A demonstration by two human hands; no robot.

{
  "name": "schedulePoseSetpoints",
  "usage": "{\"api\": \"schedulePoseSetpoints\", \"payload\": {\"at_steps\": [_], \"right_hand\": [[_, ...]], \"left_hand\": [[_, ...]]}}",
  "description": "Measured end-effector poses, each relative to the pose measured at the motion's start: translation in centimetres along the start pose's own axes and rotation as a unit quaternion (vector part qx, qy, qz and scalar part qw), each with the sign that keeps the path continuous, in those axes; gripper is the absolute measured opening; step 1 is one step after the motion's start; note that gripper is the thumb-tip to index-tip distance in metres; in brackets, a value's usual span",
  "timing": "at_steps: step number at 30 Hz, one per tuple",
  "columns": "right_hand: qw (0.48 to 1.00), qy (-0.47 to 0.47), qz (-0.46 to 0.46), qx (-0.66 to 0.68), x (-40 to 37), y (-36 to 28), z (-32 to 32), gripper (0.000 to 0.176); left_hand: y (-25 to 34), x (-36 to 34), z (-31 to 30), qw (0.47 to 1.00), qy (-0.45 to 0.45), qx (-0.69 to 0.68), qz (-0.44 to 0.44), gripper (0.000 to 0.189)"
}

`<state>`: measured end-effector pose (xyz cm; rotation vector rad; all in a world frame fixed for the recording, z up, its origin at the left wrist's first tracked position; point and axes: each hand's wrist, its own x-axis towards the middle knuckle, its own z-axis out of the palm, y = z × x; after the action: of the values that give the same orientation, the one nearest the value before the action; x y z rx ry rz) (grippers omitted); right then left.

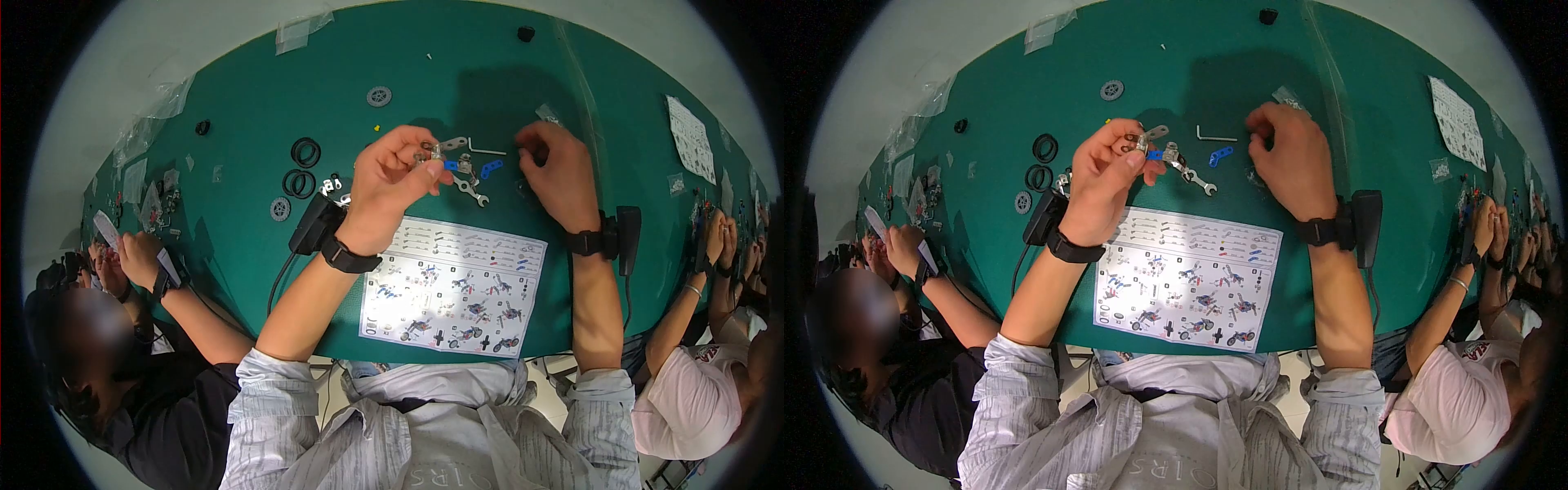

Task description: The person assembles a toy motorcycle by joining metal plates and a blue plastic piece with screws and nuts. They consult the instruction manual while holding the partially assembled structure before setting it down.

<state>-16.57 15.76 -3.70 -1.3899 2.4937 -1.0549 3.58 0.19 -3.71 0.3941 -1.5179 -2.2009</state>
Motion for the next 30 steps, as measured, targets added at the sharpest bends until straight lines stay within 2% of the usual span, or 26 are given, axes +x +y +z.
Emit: {"api": "schedulePoseSetpoints", "payload": {"at_steps": [3,6,10,13,16,19,22,30], "right_hand": [[1.000,-0.004,0.000,0.004,0.0,-0.1,0.0,0.016],[1.000,-0.009,-0.009,-0.012,0.0,0.0,-0.1,0.016],[0.999,0.002,-0.023,-0.030,-0.1,0.1,-0.1,0.017],[0.995,0.041,-0.037,0.079,-0.2,-1.9,-0.5,0.014],[0.951,-0.039,0.034,0.305,-0.9,-3.9,-1.0,0.013],[0.939,-0.102,0.010,0.327,-1.2,-4.3,-1.2,0.013],[0.921,-0.165,0.052,0.349,-1.2,-4.4,-1.2,0.014],[0.892,-0.202,0.065,0.400,-1.0,-3.9,-1.5,0.016]], "left_hand": [[-0.1,0.0,-0.1,0.999,-0.018,0.020,0.020,0.025],[-0.3,0.0,-0.2,0.998,-0.037,-0.015,0.042,0.027],[-0.3,0.0,0.4,0.996,-0.031,0.048,0.067,0.028],[-0.9,0.1,0.2,0.989,-0.026,0.121,0.082,0.030],[-0.3,-0.2,0.5,0.980,-0.033,0.182,0.078,0.030],[0.2,-0.4,0.7,0.973,-0.045,0.216,0.073,0.029],[0.1,-0.5,0.9,0.975,-0.043,0.204,0.075,0.031],[-0.3,-0.6,1.0,0.978,-0.035,0.188,0.082,0.034]]}}
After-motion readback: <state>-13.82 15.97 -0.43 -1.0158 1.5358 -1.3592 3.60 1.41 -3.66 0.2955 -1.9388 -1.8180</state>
